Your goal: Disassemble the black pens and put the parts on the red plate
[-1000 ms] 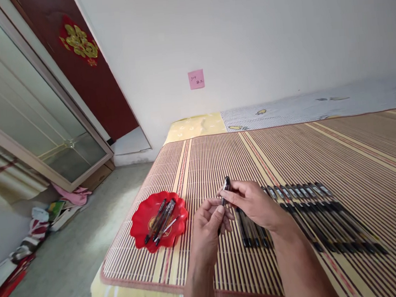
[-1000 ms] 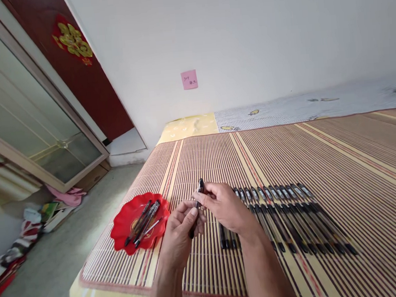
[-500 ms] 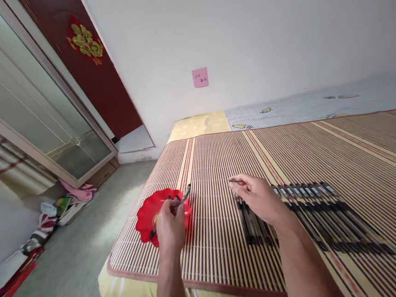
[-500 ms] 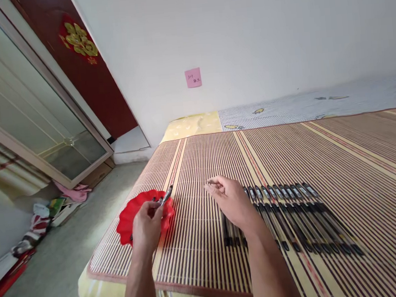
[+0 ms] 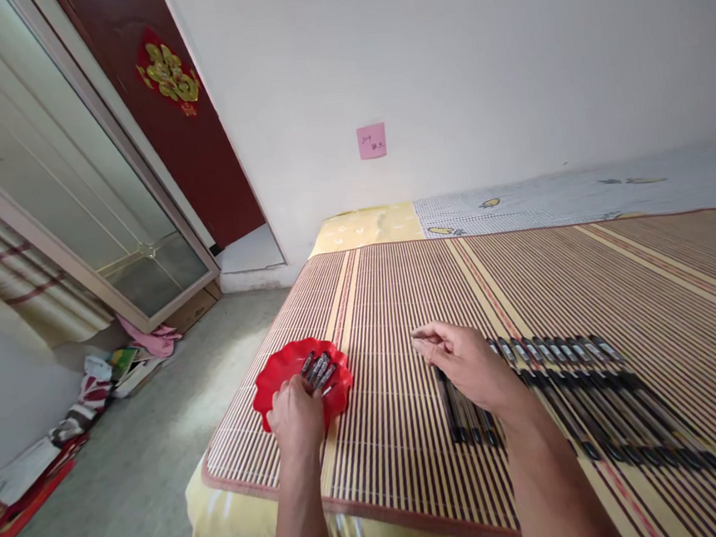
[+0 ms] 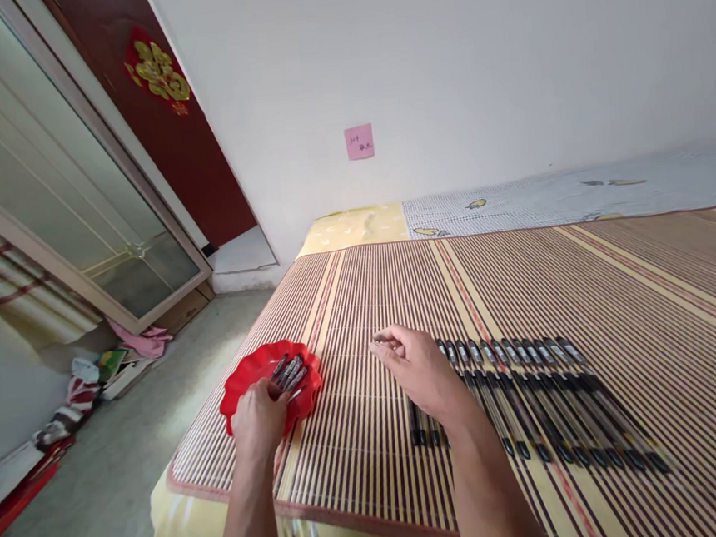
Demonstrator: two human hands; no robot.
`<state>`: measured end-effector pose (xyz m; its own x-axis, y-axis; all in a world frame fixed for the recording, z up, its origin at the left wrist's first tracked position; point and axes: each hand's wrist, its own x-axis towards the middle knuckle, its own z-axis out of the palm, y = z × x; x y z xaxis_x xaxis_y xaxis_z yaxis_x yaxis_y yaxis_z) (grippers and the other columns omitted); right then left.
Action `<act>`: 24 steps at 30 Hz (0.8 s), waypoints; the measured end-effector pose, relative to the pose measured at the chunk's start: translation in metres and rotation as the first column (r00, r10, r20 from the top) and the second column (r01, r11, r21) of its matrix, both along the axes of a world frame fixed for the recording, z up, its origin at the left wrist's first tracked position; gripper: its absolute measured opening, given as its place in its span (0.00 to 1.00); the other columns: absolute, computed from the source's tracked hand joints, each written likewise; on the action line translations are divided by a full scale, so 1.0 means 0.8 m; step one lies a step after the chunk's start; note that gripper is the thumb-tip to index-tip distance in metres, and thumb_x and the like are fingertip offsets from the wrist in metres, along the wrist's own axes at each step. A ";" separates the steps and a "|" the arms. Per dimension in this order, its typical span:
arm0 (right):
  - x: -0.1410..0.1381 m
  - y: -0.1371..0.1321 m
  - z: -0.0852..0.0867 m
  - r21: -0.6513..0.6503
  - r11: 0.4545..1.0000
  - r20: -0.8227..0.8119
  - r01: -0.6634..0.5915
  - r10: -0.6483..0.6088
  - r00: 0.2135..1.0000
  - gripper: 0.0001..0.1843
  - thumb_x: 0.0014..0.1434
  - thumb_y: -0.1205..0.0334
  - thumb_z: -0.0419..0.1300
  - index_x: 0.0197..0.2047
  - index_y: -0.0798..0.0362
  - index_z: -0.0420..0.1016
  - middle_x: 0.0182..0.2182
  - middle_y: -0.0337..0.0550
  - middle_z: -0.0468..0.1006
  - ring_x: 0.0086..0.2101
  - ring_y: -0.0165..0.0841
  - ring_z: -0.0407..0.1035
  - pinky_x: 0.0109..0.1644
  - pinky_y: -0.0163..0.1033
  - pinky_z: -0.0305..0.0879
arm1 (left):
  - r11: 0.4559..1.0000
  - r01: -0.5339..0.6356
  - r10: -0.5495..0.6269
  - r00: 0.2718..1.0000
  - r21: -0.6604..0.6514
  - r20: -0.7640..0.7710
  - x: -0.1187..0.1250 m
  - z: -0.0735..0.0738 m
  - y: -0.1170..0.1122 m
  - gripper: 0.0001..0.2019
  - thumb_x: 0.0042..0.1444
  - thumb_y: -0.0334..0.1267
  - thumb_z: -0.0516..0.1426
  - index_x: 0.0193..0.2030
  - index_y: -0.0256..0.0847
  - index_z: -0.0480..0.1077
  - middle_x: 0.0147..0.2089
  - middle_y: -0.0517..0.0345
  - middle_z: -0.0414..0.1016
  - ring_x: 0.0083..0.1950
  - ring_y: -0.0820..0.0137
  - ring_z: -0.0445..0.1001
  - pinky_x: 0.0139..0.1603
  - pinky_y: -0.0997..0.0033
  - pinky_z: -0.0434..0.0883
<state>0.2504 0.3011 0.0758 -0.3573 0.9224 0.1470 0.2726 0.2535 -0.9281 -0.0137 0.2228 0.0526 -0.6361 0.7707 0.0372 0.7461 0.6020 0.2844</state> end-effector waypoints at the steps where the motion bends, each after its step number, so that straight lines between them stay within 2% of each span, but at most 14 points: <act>1: 0.000 0.000 -0.001 -0.007 1.000 -0.010 -0.009 0.009 1.000 0.22 0.65 0.44 0.60 0.51 0.52 0.79 0.40 0.47 0.80 0.42 0.39 0.75 0.45 0.46 0.71 | 1.000 -0.002 0.002 1.000 -0.009 0.000 0.000 0.000 0.001 0.06 0.61 0.40 0.58 0.40 0.42 0.75 0.49 0.41 0.82 0.56 0.47 0.77 0.46 0.56 0.67; 5: -0.001 0.001 -0.003 -0.019 0.999 -0.033 -0.036 0.035 0.999 0.21 0.65 0.45 0.60 0.50 0.52 0.80 0.40 0.47 0.80 0.41 0.39 0.75 0.45 0.46 0.72 | 0.998 -0.026 0.028 0.999 -0.059 0.024 -0.001 -0.001 0.003 0.07 0.61 0.43 0.58 0.39 0.43 0.74 0.47 0.43 0.82 0.55 0.47 0.78 0.48 0.54 0.67; 9: 0.000 -0.001 0.001 -0.024 0.999 -0.038 -0.039 0.038 0.999 0.21 0.65 0.46 0.61 0.52 0.51 0.80 0.42 0.49 0.80 0.43 0.39 0.75 0.47 0.47 0.73 | 0.996 -0.076 0.076 0.997 -0.046 0.007 0.001 -0.004 0.005 0.10 0.64 0.46 0.56 0.42 0.43 0.74 0.46 0.42 0.83 0.53 0.47 0.79 0.49 0.52 0.67; 13: 0.002 -0.001 0.002 -0.045 0.998 -0.046 -0.044 0.042 0.998 0.20 0.64 0.46 0.61 0.51 0.51 0.80 0.43 0.48 0.80 0.43 0.39 0.76 0.48 0.48 0.74 | 0.992 -0.107 0.108 0.994 -0.062 0.002 0.001 -0.006 0.007 0.09 0.64 0.45 0.57 0.43 0.43 0.73 0.46 0.44 0.83 0.52 0.49 0.80 0.49 0.52 0.68; 19: 0.000 -0.002 0.002 -0.001 0.999 -0.045 -0.041 0.041 0.998 0.19 0.65 0.46 0.61 0.50 0.50 0.81 0.41 0.47 0.81 0.42 0.39 0.76 0.47 0.48 0.74 | 0.993 -0.104 0.104 0.995 -0.052 -0.001 -0.002 -0.005 0.008 0.11 0.64 0.48 0.56 0.41 0.43 0.73 0.46 0.43 0.83 0.51 0.47 0.80 0.46 0.54 0.69; 22: 0.003 -0.005 0.011 0.053 0.998 -0.077 0.045 -0.041 0.996 0.17 0.65 0.48 0.62 0.47 0.51 0.81 0.37 0.44 0.81 0.37 0.36 0.76 0.42 0.45 0.75 | 0.996 -0.089 0.088 0.996 0.003 0.015 -0.001 -0.003 0.007 0.12 0.65 0.49 0.56 0.40 0.44 0.73 0.43 0.45 0.84 0.50 0.47 0.81 0.44 0.56 0.68; 24: 0.007 -0.008 0.019 0.112 0.977 -0.168 0.183 -0.163 0.972 0.16 0.65 0.48 0.63 0.45 0.51 0.82 0.33 0.42 0.80 0.32 0.34 0.75 0.38 0.42 0.74 | 0.995 -0.061 0.057 0.997 0.081 0.050 0.001 -0.002 0.007 0.12 0.64 0.49 0.56 0.39 0.44 0.73 0.41 0.46 0.84 0.48 0.48 0.81 0.41 0.58 0.67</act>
